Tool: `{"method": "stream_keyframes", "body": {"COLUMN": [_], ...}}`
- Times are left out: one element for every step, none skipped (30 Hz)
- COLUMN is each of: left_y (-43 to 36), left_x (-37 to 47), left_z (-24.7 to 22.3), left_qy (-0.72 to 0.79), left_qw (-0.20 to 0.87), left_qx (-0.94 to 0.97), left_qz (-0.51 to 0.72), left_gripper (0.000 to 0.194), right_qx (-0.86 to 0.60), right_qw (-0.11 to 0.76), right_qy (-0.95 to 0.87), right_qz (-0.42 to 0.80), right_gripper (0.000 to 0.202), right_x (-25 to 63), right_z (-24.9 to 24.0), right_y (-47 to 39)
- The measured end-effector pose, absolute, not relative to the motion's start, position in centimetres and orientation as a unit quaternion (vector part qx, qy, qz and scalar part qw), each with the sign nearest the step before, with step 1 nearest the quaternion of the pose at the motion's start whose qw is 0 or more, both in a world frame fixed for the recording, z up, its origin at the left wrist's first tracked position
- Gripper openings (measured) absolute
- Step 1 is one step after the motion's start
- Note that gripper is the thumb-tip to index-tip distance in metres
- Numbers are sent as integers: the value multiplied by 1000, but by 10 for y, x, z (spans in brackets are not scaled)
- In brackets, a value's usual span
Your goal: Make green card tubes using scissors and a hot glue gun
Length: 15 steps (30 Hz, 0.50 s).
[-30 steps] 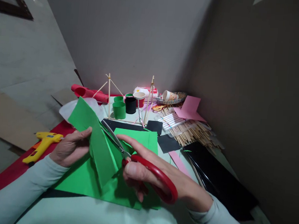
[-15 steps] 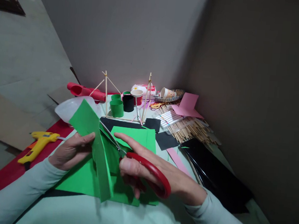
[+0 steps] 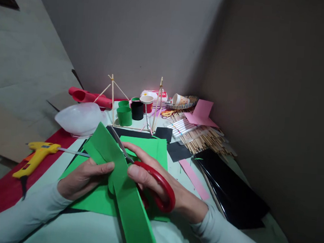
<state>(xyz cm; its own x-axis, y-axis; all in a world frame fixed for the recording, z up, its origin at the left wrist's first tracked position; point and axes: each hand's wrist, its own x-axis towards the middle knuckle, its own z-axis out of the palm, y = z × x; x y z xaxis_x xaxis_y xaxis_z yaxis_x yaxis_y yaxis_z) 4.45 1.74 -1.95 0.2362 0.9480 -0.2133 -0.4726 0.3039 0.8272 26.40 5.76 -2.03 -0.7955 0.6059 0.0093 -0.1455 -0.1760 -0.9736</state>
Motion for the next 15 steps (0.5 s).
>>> {"method": "stream_keyframes", "body": {"left_y": [17,16,16,16,15,15,15,15,14,14,14,13,13,12,12], "left_x": [44,44,44,44,43,44,44,44,45,45,46,47,48,49,49], "left_z": [-20,-20,-21,-21,-21,-21,-20,-20,-19,-18,-18,-17,-17,-18,-18], "left_qy": [371,374,379,384,389,393,394,393,393,393,395,397,399,400,401], "left_qw": [719,719,719,718,717,716,716,717,717,718,718,720,722,723,725], "left_qx": [318,315,312,309,307,306,305,304,304,304,306,310,315,319,324], "left_qz": [495,493,493,491,490,489,489,489,489,488,485,478,470,463,456], "left_gripper": [25,25,25,25,24,24,24,23,23,23,23,25,28,32,35], "right_qx": [-194,-193,-194,-197,-203,-210,-216,-219,-220,-220,-218,-213,-204,-192,-178], "right_qw": [259,263,265,267,271,275,281,285,287,285,279,273,268,264,262], "right_qy": [-587,-585,-584,-584,-583,-580,-577,-573,-568,-563,-559,-556,-552,-548,-545], "right_qz": [742,743,742,741,739,737,736,736,739,744,750,756,763,770,776], "right_gripper": [75,74,73,72,70,68,67,67,67,68,69,69,70,70,69], "right_x": [263,263,262,261,260,259,258,258,257,257,257,256,256,256,256], "right_z": [-18,-17,-15,-13,-11,-9,-8,-8,-8,-9,-11,-14,-17,-21,-24], "right_y": [56,55,54,53,52,51,50,50,49,49,49,49,49,50,51]}}
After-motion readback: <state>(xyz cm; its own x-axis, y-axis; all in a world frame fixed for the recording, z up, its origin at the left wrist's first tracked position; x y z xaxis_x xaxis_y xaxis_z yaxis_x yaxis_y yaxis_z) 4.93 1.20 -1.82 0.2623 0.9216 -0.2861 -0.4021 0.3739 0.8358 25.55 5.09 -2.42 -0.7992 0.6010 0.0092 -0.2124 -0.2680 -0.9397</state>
